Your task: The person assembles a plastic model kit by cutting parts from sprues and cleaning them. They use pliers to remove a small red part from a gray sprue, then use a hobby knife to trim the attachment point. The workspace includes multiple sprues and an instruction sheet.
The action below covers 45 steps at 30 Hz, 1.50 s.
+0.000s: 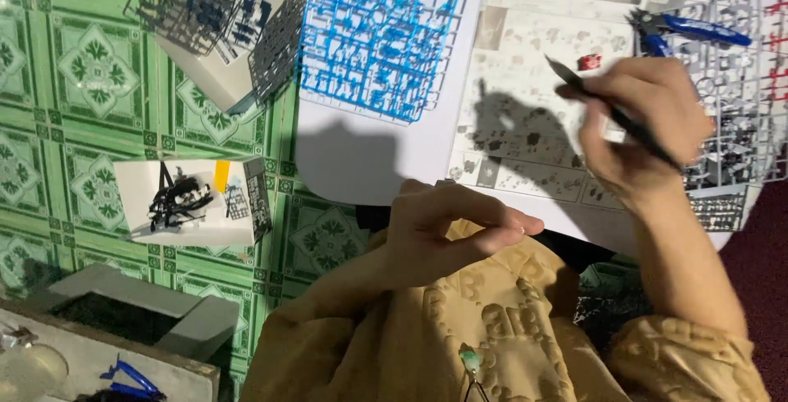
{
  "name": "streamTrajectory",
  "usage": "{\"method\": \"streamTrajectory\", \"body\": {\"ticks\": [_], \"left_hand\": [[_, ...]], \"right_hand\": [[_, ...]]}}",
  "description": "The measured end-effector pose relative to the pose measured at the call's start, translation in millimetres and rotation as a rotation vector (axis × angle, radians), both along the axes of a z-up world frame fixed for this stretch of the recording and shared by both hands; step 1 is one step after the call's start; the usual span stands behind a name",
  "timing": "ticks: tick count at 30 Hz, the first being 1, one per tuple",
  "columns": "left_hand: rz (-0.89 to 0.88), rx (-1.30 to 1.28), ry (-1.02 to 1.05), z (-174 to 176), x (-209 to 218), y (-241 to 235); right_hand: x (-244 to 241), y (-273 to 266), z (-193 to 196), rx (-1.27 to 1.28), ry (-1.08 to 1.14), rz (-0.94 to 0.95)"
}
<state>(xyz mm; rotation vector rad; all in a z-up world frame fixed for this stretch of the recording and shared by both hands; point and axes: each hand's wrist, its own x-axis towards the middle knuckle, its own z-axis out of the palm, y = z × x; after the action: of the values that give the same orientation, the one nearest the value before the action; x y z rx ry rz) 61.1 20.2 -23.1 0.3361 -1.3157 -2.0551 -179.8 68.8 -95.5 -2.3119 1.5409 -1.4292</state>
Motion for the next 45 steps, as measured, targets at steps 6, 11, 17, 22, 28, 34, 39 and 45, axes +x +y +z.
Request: {"method": "streamTrajectory", "body": {"ticks": [6, 11, 17, 22, 28, 34, 39, 45], "left_hand": [[0.004, -0.265, 0.080, 12.3, -31.3, -12.4], [0.010, -0.404, 0.106, 41.5, -63.9, -22.7], [0.049, -0.602, 0.088, 78.2, -95.8, -24.0], [-0.012, -0.565, 0.134, 92.3, -111.4, -26.8], [-0.085, -0.474, 0.154, 84.1, -124.1, -28.3], [-0.231, -0.258, 0.295, 81.2, -127.5, -36.3], [-0.220, -0.340, 0.204, 90.3, -124.2, -43.1], [-0.147, -0.327, 0.266, 81.5, -130.1, -38.0]], "right_hand": [[-7.9, 61.5, 21.8, -0.165, -0.648, -0.420], [14.4, 68.1, 95.4, -0.111, -0.954, -0.200], [-0.8, 55.5, 121.3, -0.145, -0.700, -0.049], [-6.3, 45.0, 115.2, -0.273, -0.738, -0.189], [-14.5, 29.6, 109.2, -0.409, -0.716, -0.234], [-29.7, 36.1, 103.1, -0.336, -0.610, -0.259], [-42.4, 45.8, 93.6, -0.255, -0.484, -0.162], [-37.7, 41.4, 92.1, -0.279, -0.514, -0.234]]}}
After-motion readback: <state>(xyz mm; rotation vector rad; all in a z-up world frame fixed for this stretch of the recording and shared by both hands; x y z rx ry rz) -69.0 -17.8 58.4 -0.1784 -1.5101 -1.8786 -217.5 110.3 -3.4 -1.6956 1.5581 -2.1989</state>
